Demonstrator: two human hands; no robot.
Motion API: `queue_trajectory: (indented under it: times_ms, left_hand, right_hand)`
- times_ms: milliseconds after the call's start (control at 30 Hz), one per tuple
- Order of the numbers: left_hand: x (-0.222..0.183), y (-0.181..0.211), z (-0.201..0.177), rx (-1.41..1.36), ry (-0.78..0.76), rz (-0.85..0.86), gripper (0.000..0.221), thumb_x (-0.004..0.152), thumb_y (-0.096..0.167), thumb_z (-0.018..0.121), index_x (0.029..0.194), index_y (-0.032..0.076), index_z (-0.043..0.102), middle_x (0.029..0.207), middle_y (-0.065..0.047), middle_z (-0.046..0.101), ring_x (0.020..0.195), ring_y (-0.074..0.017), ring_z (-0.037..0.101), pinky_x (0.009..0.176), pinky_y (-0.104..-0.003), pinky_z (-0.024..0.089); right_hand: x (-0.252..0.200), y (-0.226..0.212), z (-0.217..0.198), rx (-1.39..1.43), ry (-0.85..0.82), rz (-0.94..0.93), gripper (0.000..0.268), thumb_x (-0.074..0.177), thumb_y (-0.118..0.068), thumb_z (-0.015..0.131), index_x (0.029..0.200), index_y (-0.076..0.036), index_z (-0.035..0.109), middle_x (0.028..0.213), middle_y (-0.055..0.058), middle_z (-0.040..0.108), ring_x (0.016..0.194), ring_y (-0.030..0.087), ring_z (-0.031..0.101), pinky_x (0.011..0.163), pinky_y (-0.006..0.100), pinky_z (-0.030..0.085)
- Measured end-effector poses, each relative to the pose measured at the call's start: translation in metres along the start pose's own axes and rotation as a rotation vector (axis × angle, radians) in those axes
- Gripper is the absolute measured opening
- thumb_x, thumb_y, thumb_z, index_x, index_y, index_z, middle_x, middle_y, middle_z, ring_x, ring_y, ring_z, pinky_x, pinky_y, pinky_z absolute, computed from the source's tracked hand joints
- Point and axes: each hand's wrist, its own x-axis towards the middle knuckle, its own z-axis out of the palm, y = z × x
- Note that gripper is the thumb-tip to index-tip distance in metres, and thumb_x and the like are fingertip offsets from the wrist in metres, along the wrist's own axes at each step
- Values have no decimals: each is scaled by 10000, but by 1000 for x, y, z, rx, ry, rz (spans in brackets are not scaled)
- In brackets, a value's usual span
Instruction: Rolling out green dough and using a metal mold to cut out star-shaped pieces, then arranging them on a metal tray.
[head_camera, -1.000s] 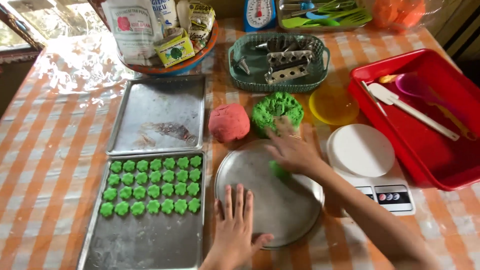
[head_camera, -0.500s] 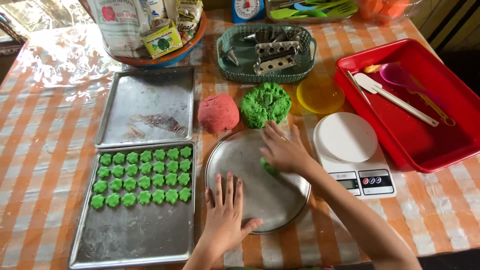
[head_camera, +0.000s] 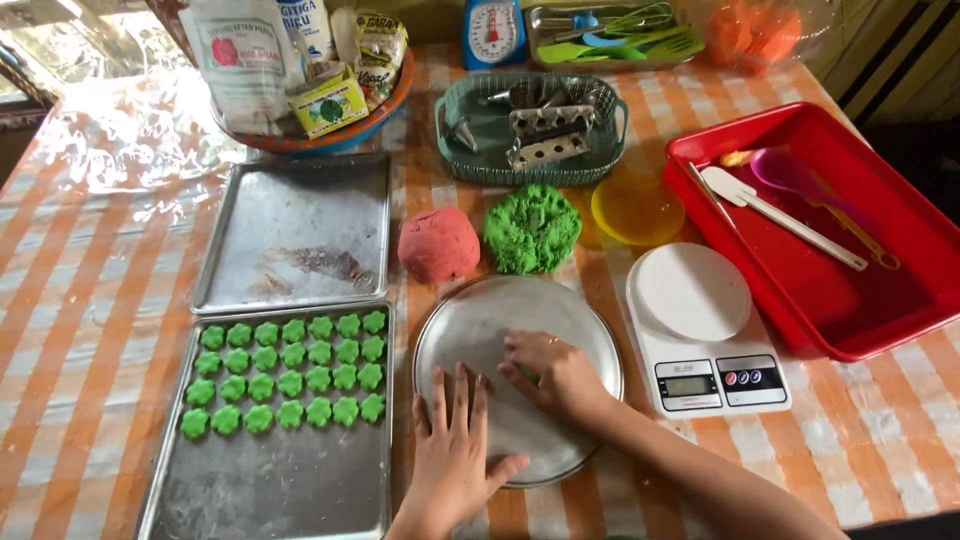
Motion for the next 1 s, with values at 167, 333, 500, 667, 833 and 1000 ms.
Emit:
queue_trajectory:
  times_ms: [167, 333, 500, 667, 833, 1000]
  left_hand:
    - [-1, -1, -4, 6, -12, 7, 1223, 832, 986, 445, 1594, 57, 215, 1707, -244, 87, 1568, -497, 27, 1129, -650, 185]
    - [4, -4, -4, -8, -10, -7, 1275, 801, 1022, 483, 1606, 75, 202, 1703, -217, 116, 1567, -481, 46, 1126, -648, 200]
    - [28, -7, -69, -1171, -197, -136, 970, 938, 690, 337, 1610, 86, -19, 1716, -181, -5, 1585, -367, -4, 1227, -567, 134]
    - [70, 24, -88, -2183, -406, -534, 800, 914, 602, 420, 1575, 218, 181, 1614, -20, 223, 1444, -183, 233, 1078, -452, 309]
    - [75, 39, -64, -2393, -223, -795, 499, 819, 456, 757, 1094, 85, 568, 871, -65, 651, 758, -106, 588, 648, -242, 448]
    - [58, 28, -61, -2129, 87, -290, 157, 1010, 233, 622, 1027, 82, 583, 808, -21, 570, 659, -100, 492, 561, -251, 401]
  right_hand:
    - [13, 4, -18, 354, -68, 267, 404, 988, -287, 626, 647, -76, 683, 608, 19, 667, 633, 144, 645, 621, 292, 525]
    - [27, -18, -32, 712, -100, 619, 618, 1034, -440, 470, 572, -52, 608, 384, 57, 531, 303, 138, 508, 343, 274, 389]
    - [27, -37, -35, 847, 124, 599, 589, 1045, -495, 310, 974, -47, 685, 910, 142, 775, 856, 208, 759, 701, 290, 553]
    - [18, -54, -33, 468, -81, 131, 700, 1091, -545, 108, 1440, -46, 454, 1542, 217, 435, 1526, 403, 227, 1234, 616, 106]
    - [8, -71, -49, 462, -132, 139, 737, 1083, -568, 185, 1634, -86, 99, 1731, 151, 27, 1605, 358, -115, 1251, 598, -112]
    - [6, -71, -45, 806, -22, 215, 747, 1087, -555, 245, 1597, -14, 169, 1713, 191, 134, 1606, 303, 99, 1302, 489, 73]
